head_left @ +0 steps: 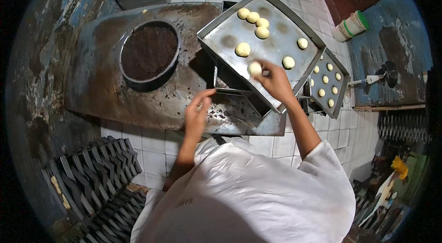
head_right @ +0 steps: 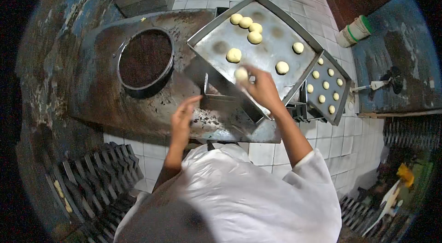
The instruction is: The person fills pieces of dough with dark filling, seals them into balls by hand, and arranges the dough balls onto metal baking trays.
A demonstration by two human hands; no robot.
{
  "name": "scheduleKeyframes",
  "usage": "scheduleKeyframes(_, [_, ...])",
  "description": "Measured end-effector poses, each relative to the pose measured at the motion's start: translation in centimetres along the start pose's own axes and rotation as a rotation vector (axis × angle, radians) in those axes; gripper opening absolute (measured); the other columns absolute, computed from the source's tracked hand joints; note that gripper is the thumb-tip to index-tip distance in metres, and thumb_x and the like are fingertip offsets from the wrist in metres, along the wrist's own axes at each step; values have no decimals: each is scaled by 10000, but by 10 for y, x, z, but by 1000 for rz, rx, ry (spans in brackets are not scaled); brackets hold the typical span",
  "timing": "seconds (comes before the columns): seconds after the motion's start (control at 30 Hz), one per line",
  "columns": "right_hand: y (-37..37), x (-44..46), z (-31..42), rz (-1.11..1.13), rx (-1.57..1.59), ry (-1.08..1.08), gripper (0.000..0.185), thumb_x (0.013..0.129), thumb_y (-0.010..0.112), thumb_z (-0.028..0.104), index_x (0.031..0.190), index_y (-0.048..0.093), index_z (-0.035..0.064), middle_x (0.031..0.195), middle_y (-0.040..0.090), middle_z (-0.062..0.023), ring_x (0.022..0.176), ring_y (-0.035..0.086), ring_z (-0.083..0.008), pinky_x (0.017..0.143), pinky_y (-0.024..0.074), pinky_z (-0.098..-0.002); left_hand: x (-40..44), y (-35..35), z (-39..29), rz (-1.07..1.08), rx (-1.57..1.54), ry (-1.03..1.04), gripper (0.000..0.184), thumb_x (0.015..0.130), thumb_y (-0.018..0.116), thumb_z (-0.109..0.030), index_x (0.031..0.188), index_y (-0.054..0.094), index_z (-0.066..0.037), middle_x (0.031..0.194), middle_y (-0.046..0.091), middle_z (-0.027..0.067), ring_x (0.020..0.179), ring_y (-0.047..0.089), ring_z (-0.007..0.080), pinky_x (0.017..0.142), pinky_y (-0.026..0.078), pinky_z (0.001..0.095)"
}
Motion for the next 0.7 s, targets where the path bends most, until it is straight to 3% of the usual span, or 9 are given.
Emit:
scheduleKeyframes(0.07, [28, 39, -64, -331, -420, -373, 686, 817, 717, 119, 1437, 462, -28, 1441, 512, -262, 1307, 550, -362, 1051, 481, -408, -12, -28, 16, -189, -31, -93, 297, 1013, 588, -216, 1182, 680, 10, 1184, 693, 79, 1132, 601, 166, 1036, 413, 308])
scheduleKeyframes(0.13, [62, 49, -115, -117, -539, -370, 722, 915, 606, 195, 1532, 287, -4, 1595, 289, -255, 1435, 374, -417, 1142, 386, -498, -29, -52, 25, -342, -139, -126, 247, 1008, 594, -171, 1140, 686, 17, 1141, 693, 75, 1076, 605, 144, 990, 431, 289])
scheduleKeyframes(0.23, [48, 58, -110, -88, -599, -362, 687, 983, 544, 327, 1520, 302, -25, 1593, 300, -254, 1445, 346, -439, 1170, 295, -583, -53, -83, 39, -482, -94, -96, 227, 1011, 592, -147, 1127, 684, 25, 1114, 691, 87, 1059, 607, 143, 957, 436, 277])
scheduleKeyframes(0.3, [11, 83, -82, 240, -458, 72, 744, 1008, 501, 456, 1528, 289, -34, 1607, 281, -239, 1471, 305, -434, 1182, 195, -639, -67, -96, 51, -564, -136, -86, 202, 1013, 593, -138, 1116, 683, 11, 1099, 692, 80, 1042, 617, 149, 938, 436, 285])
scheduleKeyframes(0.33, [13, 98, -83, 243, -461, 71, 744, 1008, 501, 456, 1528, 289, -34, 1607, 281, -239, 1471, 305, -434, 1182, 195, -639, -71, -99, 55, -602, -181, -83, 198, 1014, 593, -137, 1115, 681, 8, 1097, 693, 79, 1043, 621, 155, 935, 435, 289])
scheduleKeyframes(0.4, [27, 124, -83, -326, -476, -137, 764, 1025, 432, 516, 1565, 246, 9, 1642, 227, -203, 1514, 224, -400, 1198, 151, -630, -74, -96, 57, -640, -205, -103, 195, 1014, 593, -137, 1114, 681, 5, 1098, 693, 79, 1047, 625, 159, 938, 436, 293])
scheduleKeyframes(0.53, [76, 138, -111, -388, -611, -311, 771, 1032, 400, 557, 1608, 180, 94, 1671, 173, -161, 1547, 127, -361, 1204, 86, -635, -72, -89, 53, -626, -260, -74, 186, 1011, 593, -132, 1109, 680, -1, 1099, 693, 81, 1062, 630, 163, 933, 438, 291])
scheduleKeyframes(0.6, [73, 137, -108, -258, -548, -142, 804, 1016, 422, 576, 1615, 163, 107, 1677, 151, -161, 1559, 74, -341, 1184, 57, -678, -68, -87, 48, -644, -251, -38, 187, 1007, 600, -137, 1106, 681, 0, 1095, 694, 83, 1056, 633, 161, 924, 441, 286])
scheduleKeyframes(0.7, [59, 127, -93, -332, -512, -244, 764, 986, 519, 530, 1577, 273, 112, 1616, 305, -159, 1525, 210, -348, 1160, 56, -712, -67, -90, 50, -660, -252, -10, 195, 999, 614, -149, 1102, 680, 3, 1082, 698, 87, 1040, 641, 161, 906, 448, 279])
Point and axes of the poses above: each hand's wrist, its own x-axis towards the middle knuckle, its own y-axis out of the palm, z = x × y, the point moved 1 cm from there along x, towards the middle knuckle
